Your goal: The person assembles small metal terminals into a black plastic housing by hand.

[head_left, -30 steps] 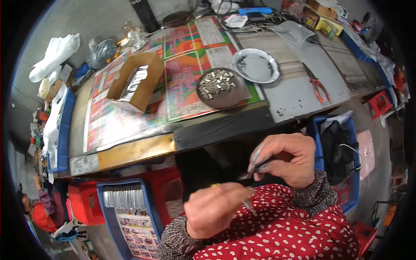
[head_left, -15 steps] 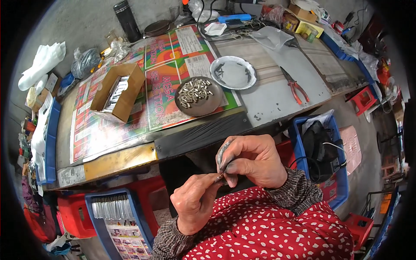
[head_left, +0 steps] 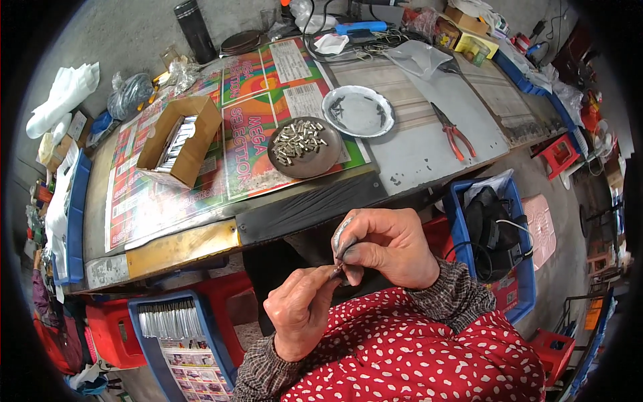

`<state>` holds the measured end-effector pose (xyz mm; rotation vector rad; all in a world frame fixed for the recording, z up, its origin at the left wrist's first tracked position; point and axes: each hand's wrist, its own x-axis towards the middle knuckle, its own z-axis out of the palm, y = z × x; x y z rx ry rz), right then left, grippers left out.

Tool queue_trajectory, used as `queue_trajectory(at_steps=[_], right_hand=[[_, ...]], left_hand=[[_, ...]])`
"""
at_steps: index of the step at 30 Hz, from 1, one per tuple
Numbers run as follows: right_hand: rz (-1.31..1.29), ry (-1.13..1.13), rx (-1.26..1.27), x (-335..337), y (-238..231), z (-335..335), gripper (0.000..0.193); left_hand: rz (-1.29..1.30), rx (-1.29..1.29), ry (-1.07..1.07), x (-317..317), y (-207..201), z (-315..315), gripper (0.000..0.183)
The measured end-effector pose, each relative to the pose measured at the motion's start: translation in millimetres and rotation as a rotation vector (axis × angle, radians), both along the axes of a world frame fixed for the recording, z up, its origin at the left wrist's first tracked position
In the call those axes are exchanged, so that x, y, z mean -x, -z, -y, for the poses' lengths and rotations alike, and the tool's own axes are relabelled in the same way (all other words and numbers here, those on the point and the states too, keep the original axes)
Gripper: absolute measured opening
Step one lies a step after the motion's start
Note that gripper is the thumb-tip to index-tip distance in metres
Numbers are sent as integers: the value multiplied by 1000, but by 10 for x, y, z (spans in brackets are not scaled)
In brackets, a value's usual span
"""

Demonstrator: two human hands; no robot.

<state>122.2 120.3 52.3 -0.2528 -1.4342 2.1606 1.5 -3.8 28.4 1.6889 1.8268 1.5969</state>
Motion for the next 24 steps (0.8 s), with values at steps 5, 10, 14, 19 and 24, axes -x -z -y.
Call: queue_trajectory(at_steps=[5,10,14,19,24], right_hand=[[11,72,-291,-2,-37,-2,4],[-11,84,-221,19,0,30,5],[-27,102,-268,32,32,9,5],[-14,82,-258,20,99,-51,2],[5,61,-201,24,120,-46,3]], left_hand=[[-71,-46,-14,-11,59,-31,20],[-21,-42,-33,-59,90,-40,20],[-71,-70,-101,-112,90,-76,12],[27,5,-38,-114,115,-77,12],[128,41,42,-74,117,-97,12]])
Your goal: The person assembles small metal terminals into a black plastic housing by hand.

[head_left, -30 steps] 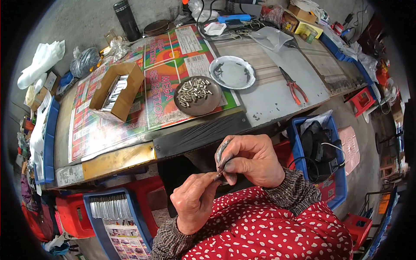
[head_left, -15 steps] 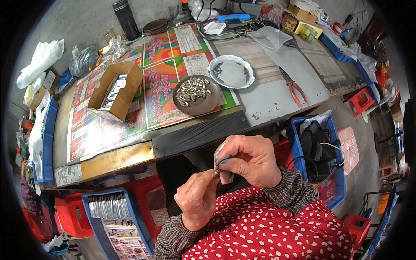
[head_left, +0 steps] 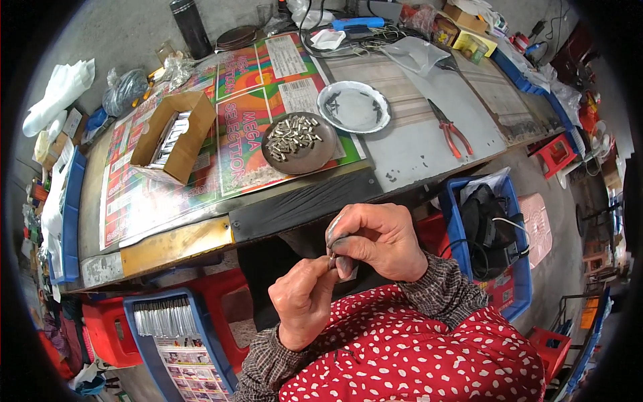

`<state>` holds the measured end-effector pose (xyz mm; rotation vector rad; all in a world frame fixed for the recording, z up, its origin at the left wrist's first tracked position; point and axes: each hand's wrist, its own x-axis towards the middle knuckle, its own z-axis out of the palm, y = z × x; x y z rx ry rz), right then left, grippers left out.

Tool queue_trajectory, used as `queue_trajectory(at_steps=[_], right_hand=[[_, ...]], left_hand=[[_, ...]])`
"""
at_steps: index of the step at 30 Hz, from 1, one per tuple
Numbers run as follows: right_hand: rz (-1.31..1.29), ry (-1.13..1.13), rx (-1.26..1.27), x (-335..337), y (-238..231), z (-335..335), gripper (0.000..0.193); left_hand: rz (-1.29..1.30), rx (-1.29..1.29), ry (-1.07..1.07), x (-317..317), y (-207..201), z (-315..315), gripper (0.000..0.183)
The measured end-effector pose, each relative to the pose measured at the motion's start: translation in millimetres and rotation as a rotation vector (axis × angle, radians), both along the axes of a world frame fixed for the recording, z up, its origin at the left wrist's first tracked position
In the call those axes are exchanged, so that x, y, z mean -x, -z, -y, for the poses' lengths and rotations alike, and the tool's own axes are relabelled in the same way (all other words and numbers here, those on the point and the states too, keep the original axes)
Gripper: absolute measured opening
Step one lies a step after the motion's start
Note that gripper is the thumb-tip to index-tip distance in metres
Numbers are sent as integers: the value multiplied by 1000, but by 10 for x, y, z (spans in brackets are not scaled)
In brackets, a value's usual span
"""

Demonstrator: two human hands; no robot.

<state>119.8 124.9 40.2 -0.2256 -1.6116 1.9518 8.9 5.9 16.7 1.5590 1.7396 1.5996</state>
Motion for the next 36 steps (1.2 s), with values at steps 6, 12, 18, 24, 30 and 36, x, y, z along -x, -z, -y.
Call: queue_trajectory(at_steps=[6,12,18,24,30,36], right_hand=[[39,49,62,26,30,12,6],[71,84,38,5,47,-28,7],[139,94,-296,19,56,-97,6],[221,79,-239,121,20,-130,14],[316,245,-655,243,-9,-489,16],[479,550,-1217,498,114,-1021,13]], left_hand=[[-133,-59,-83,59,8,-37,20],[-123,-23,-71,100,4,-28,19],[-128,-4,-85,111,76,-11,19],[-217,-82,-171,161,107,-109,18],[-159,-19,-162,274,140,-101,17],[-95,22,-171,358,213,-70,15]])
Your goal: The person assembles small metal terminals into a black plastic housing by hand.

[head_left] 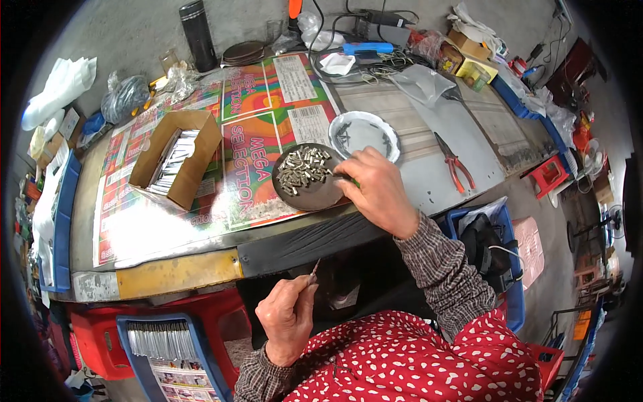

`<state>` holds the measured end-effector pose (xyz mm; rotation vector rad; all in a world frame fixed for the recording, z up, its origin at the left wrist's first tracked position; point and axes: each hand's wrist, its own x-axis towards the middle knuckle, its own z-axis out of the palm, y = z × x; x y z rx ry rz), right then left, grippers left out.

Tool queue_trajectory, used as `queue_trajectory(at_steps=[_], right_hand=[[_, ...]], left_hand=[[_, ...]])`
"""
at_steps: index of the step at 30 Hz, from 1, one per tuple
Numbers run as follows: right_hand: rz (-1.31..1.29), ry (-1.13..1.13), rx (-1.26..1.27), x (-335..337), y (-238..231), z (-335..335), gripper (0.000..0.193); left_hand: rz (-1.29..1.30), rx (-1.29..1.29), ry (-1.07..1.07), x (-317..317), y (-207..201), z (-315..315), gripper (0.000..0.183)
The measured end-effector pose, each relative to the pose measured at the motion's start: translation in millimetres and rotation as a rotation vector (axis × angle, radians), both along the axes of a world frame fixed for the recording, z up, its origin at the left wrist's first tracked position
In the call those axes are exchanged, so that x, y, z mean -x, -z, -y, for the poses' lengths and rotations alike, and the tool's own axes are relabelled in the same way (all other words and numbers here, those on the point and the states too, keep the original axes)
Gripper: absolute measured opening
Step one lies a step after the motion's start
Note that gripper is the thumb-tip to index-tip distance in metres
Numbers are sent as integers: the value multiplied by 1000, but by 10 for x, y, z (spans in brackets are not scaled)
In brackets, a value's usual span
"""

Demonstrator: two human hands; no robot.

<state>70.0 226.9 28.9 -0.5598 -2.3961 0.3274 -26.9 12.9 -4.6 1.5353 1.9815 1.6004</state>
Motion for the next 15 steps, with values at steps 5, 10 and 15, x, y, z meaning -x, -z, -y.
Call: queue_trajectory(at_steps=[5,10,15], right_hand=[[121,59,-110,147,55,-132,17],[156,63,-221,249,113,-171,14],[126,-2,-282,259,109,-203,13]], left_hand=[[7,22,-10,72,41,8,15],[26,19,3,104,80,23,16],[60,73,9,91,59,57,13]])
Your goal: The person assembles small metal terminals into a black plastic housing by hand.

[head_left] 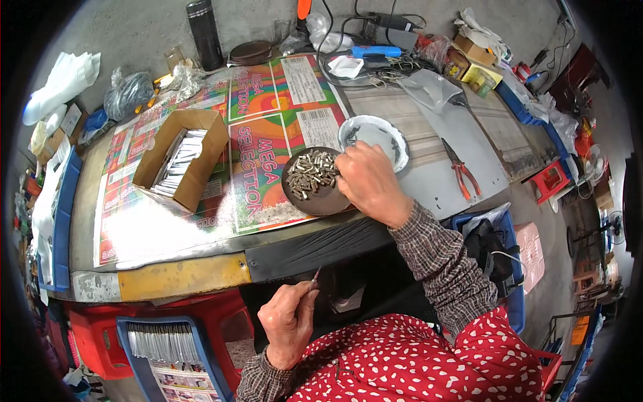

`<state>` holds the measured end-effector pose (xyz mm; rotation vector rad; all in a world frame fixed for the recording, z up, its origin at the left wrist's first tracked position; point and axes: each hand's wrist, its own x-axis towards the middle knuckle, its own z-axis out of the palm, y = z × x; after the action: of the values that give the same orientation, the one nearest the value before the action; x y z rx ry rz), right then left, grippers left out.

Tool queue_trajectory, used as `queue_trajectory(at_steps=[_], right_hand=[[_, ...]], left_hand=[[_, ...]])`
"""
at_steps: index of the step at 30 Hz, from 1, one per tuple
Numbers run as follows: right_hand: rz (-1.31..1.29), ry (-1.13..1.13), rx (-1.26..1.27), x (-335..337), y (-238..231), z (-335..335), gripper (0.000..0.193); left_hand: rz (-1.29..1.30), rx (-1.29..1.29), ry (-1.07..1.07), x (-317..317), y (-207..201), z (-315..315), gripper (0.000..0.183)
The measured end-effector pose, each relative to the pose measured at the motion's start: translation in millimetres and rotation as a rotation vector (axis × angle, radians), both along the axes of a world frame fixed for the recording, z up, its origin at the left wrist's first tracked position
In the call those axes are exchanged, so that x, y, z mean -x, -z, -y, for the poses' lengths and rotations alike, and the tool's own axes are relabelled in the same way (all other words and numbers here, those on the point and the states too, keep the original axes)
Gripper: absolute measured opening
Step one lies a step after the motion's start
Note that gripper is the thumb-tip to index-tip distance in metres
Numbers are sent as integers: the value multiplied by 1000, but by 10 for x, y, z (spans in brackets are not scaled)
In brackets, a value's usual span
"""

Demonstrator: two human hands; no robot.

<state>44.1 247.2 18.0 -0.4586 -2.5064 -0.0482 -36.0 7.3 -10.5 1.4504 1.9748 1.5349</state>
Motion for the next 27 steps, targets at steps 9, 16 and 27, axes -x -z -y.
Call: queue_trajectory(at_steps=[9,16,27], right_hand=[[-144,-50,264,-180,-94,171,12],[-249,-310,912,-565,-304,707,11],[-314,-440,981,-737,-301,946,13]], left_hand=[[-50,-54,-1,-45,-21,27,14],[-5,-8,58,-119,-138,23,14],[-23,-40,116,-266,-208,38,15]])
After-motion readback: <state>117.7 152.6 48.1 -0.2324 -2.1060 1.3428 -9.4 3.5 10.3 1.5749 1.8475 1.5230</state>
